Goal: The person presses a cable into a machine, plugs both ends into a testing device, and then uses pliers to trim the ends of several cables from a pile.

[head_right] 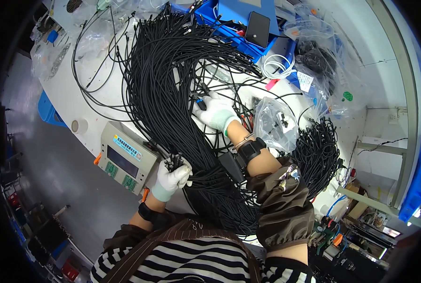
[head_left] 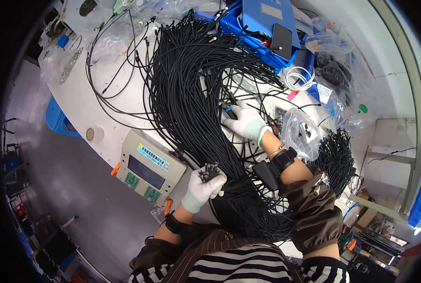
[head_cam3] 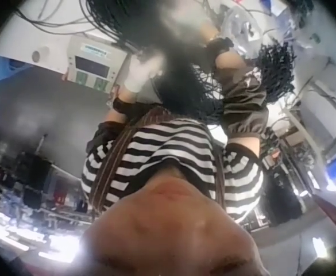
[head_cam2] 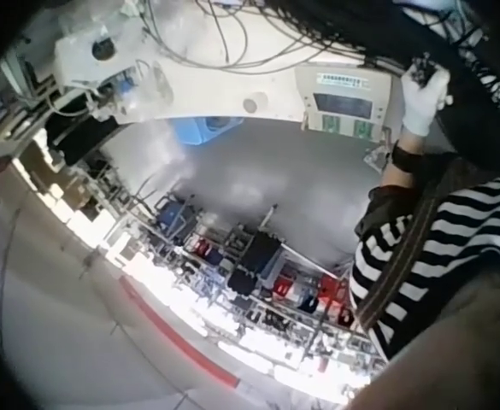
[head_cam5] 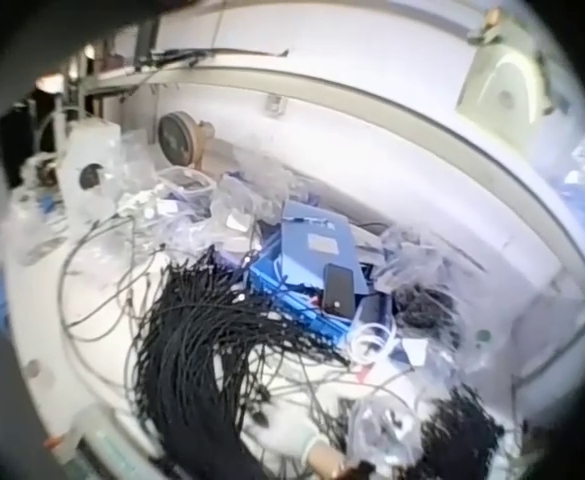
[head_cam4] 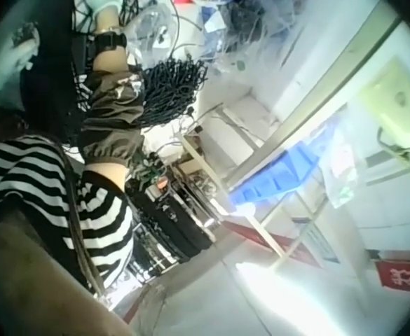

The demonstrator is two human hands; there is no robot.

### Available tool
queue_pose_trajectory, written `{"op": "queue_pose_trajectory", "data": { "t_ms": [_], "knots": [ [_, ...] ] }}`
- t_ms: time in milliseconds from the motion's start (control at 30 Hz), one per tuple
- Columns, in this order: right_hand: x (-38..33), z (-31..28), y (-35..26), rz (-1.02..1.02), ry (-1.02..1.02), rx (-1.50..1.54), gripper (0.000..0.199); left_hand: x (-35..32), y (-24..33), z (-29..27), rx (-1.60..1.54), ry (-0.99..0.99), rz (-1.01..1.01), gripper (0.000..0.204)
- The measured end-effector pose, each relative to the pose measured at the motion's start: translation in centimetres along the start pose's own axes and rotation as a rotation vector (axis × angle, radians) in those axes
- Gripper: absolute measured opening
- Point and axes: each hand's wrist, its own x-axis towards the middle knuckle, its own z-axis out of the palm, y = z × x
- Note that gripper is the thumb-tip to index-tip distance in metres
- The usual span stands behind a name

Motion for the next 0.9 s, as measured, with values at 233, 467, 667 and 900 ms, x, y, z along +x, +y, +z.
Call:
{"op": "queue_pose_trajectory", "data": {
  "t_ms": [233, 467, 667, 900],
  "knots": [
    [0.0, 0.8, -0.2, 0.060, 0.061, -0.078, 0.055, 0.1, -0.3, 0.5, 0.026, 0.034, 0.031, 0.017],
    [-8.1, -4.3, 0.5, -0.004, -0.207, 1.289, 0.046, 0.3, 0.7, 2.4, -0.078, 0.119, 0.007, 0.019],
    [-20.1, -5.6, -1.0, -0.087, -0.295, 1.358, 0.046, 1.6, 3.4, 5.7, -0.040, 0.079, -0.003, 0.018],
    [-24.8, -3.2, 0.2, -0.130, -0.144, 1.489, 0.052, 0.2, 4.1, 10.3, 0.266, -0.085, 0.182, 0.017]
  ]
}}
